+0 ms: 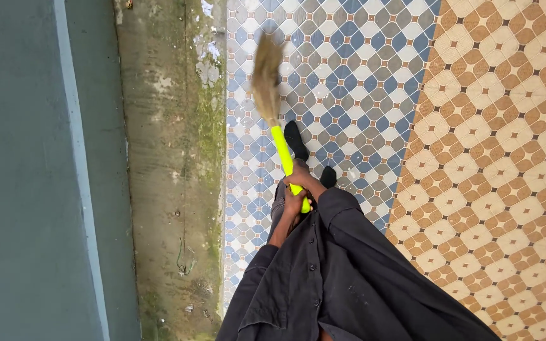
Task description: The person sweeps the tiled floor using a broom, moving a red chair aside to sweep underneath it and clearing debris into a dustpan.
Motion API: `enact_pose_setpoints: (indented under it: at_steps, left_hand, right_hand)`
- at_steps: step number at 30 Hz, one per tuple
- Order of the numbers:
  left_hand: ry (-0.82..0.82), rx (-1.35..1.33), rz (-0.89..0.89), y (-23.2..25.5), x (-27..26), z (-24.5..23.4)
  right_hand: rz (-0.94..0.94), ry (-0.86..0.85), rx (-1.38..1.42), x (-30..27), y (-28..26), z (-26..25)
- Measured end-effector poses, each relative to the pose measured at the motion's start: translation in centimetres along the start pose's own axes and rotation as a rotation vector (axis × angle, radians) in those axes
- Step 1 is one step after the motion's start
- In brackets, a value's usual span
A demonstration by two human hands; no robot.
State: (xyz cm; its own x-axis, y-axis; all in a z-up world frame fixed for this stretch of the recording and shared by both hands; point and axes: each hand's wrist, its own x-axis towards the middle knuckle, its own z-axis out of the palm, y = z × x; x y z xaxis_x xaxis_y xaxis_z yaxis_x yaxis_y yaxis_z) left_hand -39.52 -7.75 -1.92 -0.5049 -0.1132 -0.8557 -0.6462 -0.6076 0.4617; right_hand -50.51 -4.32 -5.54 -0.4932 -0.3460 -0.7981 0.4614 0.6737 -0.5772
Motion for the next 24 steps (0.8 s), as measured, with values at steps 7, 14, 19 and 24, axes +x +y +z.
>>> enact_pose_setpoints:
  at_steps: [7, 14, 19, 24]
  left_hand:
    - [0.163, 0.139, -0.05, 5.5, 2.0, 4.1]
    - [-0.084, 0.499, -0.008, 9.6, 2.1, 9.4]
    - [-0.356, 0.643, 0.108, 10.8, 5.8, 12.6]
    - [-0.509, 0.918, 0.326, 12.3, 10.8, 20.0]
  right_hand:
    - [-0.243, -0.096, -0.025, 3.0, -4.0, -3.6]
    - [-0.253, 0.203, 0.255, 1.7, -2.6, -11.0]
    - [-0.172, 0.548, 0.437, 0.3, -1.4, -16.8]
    - [-0.023, 0.733, 0.572, 0.9, -0.8, -24.0]
